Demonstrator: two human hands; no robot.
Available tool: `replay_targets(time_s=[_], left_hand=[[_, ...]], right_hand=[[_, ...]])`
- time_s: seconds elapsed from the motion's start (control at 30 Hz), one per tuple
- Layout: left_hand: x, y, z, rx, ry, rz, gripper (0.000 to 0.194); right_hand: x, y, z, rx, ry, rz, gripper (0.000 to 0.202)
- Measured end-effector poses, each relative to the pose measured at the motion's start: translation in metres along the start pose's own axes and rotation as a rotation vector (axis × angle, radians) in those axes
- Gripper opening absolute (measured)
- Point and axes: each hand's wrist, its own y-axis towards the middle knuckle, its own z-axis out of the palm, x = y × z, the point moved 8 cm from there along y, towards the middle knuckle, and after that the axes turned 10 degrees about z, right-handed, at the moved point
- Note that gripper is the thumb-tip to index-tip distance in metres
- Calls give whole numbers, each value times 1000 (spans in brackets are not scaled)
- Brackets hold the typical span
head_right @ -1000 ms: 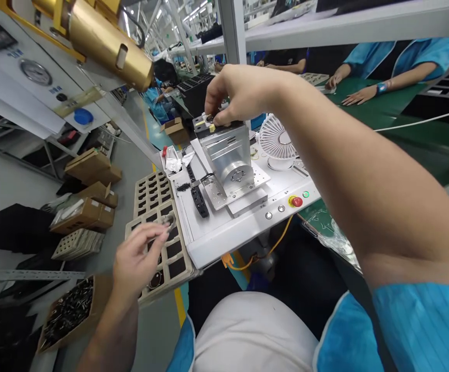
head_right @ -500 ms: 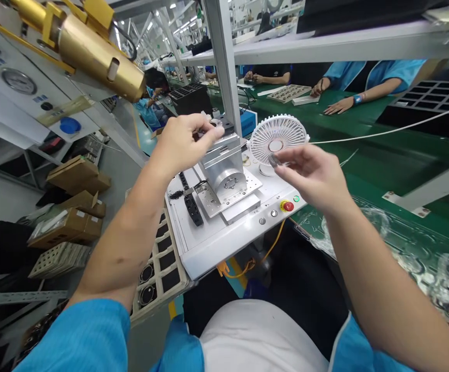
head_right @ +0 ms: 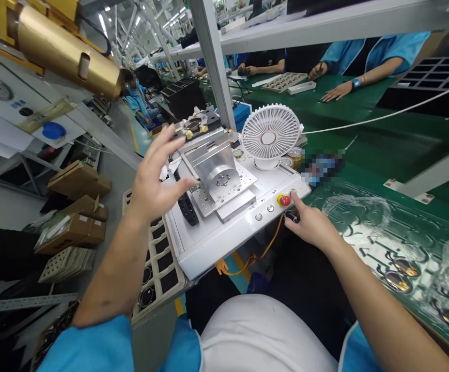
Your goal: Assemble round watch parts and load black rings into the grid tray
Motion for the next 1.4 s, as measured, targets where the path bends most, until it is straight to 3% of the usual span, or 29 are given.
replay_targets(time_s=[0.07, 0.13, 0.3, 0.43, 0.5, 0.6, 0.73, 0.87, 0.93, 0.97, 1.03, 1.1, 1.2, 1.27, 1.4], left_hand=[[-17, -42, 2, -92, -59, -35, 53], [-31, -87, 19, -120, -171, -102, 41], [-46, -188, 98, -61, -605, -557, 29], [-68, -240, 158, -74, -998, -909, 38], [-77, -251, 177, -127, -1170, -985, 51], [-81, -257, 194, -215, -1333, -1014, 63], [-76, -251, 207, -282, -1399, -1023, 56], [-75, -243, 211, -279, -1414, -1012, 50], [-73, -244, 209, -280, -1381, -1035, 48], [-72, -246, 208, -280, -1362, -1054, 47], [-69, -252, 204, -279, -1328, -1091, 47], [-67, -258, 201, -279, -1307, -1115, 48], [-68, -260, 202, -275, -1330, -1102, 46], [-71, -257, 205, -264, -1369, -1069, 44], [-74, -254, 211, -240, -1401, -1026, 42]], right_hand=[[-2, -3, 2, -41, 5, 7, 81], [-4, -2, 0, -68, 29, 12, 80], [-3, -8, -18, -39, 143, -4, 69], [35, -56, -11, 89, 478, -195, 64], [64, -87, 3, 179, 685, -372, 74], [89, -114, 22, 150, 860, -500, 82], [96, -123, 38, 86, 899, -471, 80], [90, -124, 26, 75, 810, -514, 73], [62, -117, 11, 50, 648, -465, 66], [37, -110, 1, 20, 543, -384, 61], [-38, -96, -24, -105, 295, -79, 40], [-117, -90, -46, -145, 17, 185, 30], [-204, -91, -61, -109, -230, 369, 23], [-231, -93, -58, -72, -280, 361, 22], [-240, -88, -44, -32, -333, 258, 30]])
